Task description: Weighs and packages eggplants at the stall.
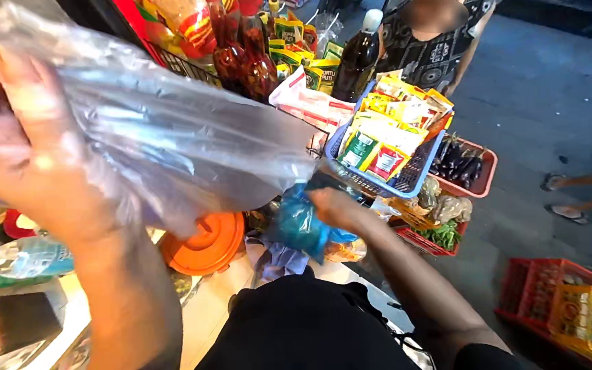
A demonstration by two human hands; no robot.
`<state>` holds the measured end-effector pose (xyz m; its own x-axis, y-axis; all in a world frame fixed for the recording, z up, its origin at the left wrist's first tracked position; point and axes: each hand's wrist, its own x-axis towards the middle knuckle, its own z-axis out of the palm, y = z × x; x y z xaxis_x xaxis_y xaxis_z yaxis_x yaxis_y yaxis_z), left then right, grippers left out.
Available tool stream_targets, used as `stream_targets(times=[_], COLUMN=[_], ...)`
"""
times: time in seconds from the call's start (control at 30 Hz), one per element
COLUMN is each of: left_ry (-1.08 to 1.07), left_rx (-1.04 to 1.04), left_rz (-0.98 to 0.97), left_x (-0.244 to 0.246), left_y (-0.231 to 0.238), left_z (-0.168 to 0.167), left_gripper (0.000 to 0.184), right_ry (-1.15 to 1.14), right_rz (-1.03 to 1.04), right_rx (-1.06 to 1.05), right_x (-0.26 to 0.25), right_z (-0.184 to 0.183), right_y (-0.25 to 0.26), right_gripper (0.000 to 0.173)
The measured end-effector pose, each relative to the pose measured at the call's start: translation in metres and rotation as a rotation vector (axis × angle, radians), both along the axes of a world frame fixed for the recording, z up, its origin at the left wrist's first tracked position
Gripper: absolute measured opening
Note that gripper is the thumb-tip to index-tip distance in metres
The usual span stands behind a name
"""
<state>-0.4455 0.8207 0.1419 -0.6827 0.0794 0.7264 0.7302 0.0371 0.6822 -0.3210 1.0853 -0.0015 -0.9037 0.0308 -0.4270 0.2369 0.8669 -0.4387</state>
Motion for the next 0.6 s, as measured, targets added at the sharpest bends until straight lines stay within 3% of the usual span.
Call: stream_targets(times=[0.13, 0.27, 0.4, 0.5, 0.6], left_ry=[-0.156, -0.410, -0.548, -0.611, -0.661], left_rx=[-0.169, -0.208, -0.222, -0.288, -0.328], left_rz=[0.002, -0.075, -0.165, -0.204, -0.241], left_x=[0.006, 0.015, 0.024, 0.030, 0.035], left_y=[-0.025, -0.021, -0.019, -0.020, -0.020], left_z=[-0.047, -0.089, -0.114, -0.112, -0.104], left_gripper=[0.008, 0.008, 0.011, 0.014, 0.017], right_ry=[0.383, 0.507, 0.363, 0.256, 0.315], right_rz=[-0.137, -0.239, -0.401, -0.398, -0.441], right_rx=[-0.093, -0.131, 0.028, 0.217, 0.374], right_x=[0.043, 0.044, -0.002, -0.035, -0.032], right_z=[0.091, 0.144, 0.127, 0.085, 0.085], right_y=[0.074, 0.143, 0.196, 0.225, 0.211], right_gripper=[0.009, 0.014, 0.018, 0.045, 0.058])
